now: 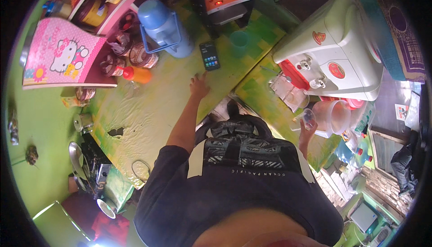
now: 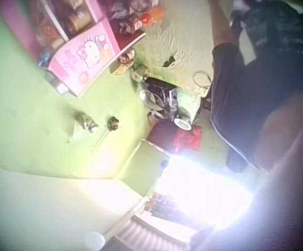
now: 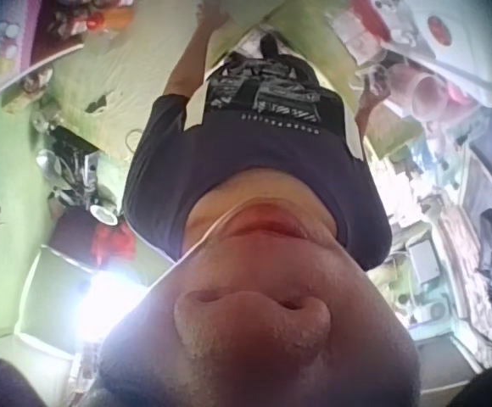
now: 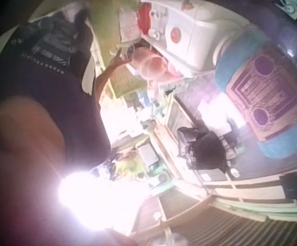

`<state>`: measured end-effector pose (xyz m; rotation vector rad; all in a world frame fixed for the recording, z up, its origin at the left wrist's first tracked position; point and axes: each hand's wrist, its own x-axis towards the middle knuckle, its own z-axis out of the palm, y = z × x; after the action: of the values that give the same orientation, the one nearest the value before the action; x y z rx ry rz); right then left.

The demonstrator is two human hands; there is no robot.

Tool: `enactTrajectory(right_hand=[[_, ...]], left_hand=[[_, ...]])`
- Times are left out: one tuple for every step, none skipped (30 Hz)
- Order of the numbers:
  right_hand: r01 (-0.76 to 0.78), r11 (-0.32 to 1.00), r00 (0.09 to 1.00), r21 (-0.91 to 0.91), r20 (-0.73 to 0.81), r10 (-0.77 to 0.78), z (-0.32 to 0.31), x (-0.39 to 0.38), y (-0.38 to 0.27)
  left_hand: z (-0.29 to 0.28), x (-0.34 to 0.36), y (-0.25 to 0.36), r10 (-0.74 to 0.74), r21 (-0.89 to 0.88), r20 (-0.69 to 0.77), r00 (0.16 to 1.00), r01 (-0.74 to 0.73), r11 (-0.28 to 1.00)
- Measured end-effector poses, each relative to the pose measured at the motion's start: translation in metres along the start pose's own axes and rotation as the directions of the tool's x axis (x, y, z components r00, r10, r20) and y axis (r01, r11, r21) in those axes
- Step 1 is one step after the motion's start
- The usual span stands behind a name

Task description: The person pours a dark liquid from a large plastic pitcher into several small plastic cups placed on a green countertop. The person repeatedly picks up the pitcher, pours into a cup, and sets the cup down, repeating this sequence multiple times.

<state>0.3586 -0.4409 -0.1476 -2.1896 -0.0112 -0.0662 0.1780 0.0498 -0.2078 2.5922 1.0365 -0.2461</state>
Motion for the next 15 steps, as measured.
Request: enactTrajectory(right_hand=[[-0.072,0.997,0.997,0.032,0.015,0.072,0.002,-0.001,-0.001],[-0.072,0.996,0.997,0.051,0.033,0.07,0.002,-0.001,-0.002],[-0.079,0.994,0.996,0.073,0.038,0.076,0.004,-0.002,-0.002],[-0.109,0.99,0.994,0.086,0.036,0.106,0.005,-0.003,-0.002],[-0.116,0.991,0.993,0.063,0.04,0.113,0.006,-0.003,-0.001],[-0.095,0.992,0.994,0.085,0.066,0.09,0.006,-0.003,0.0],[-0.105,0.99,0.992,0.092,0.072,0.099,0.006,-0.003,0.001],[-0.145,0.986,0.988,0.079,0.064,0.14,0.006,-0.002,0.003],[-0.117,0.988,0.991,0.1,0.071,0.11,0.006,-0.001,0.004],[-0.119,0.988,0.992,0.1,0.064,0.113,0.005,0.0,0.006],[-0.121,0.988,0.992,0.098,0.059,0.115,0.004,0.002,0.007],[-0.1,0.991,0.994,0.093,0.043,0.097,0.003,0.005,0.008],[-0.08,0.993,0.997,0.086,0.028,0.078,0.003,0.007,0.009],[-0.06,0.996,0.998,0.067,-0.004,0.06,0.003,0.009,0.01],[-0.044,0.996,0.999,0.075,-0.005,0.044,0.005,0.01,0.011]], left_hand=[[-0.001,0.002,0.004,-0.022,0.027,0.023,0.999,0.022,0.999],[-0.002,0.005,0.007,-0.048,0.056,0.051,0.998,0.045,0.997],[-0.002,0.006,0.01,-0.074,0.089,0.069,0.995,0.068,0.994],[-0.002,0.007,0.014,-0.084,0.104,0.079,0.993,0.076,0.992],[-0.003,0.007,0.018,-0.092,0.121,0.079,0.993,0.082,0.989],[-0.004,0.007,0.021,-0.099,0.139,0.078,0.992,0.088,0.986],[-0.005,0.009,0.025,-0.139,0.14,0.109,0.984,0.124,0.982],[-0.006,0.012,0.029,-0.177,0.141,0.138,0.974,0.158,0.977],[-0.007,0.015,0.033,-0.21,0.141,0.159,0.965,0.188,0.972],[-0.007,0.017,0.036,-0.225,0.142,0.161,0.961,0.203,0.969],[-0.007,0.018,0.037,-0.238,0.14,0.156,0.959,0.217,0.966],[-0.006,0.019,0.038,-0.253,0.141,0.156,0.955,0.232,0.962],[-0.004,0.019,0.039,-0.258,0.126,0.138,0.956,0.241,0.962],[-0.002,0.019,0.039,-0.265,0.115,0.123,0.956,0.251,0.961],[0.001,0.017,0.037,-0.27,0.102,0.099,0.958,0.261,0.96]])
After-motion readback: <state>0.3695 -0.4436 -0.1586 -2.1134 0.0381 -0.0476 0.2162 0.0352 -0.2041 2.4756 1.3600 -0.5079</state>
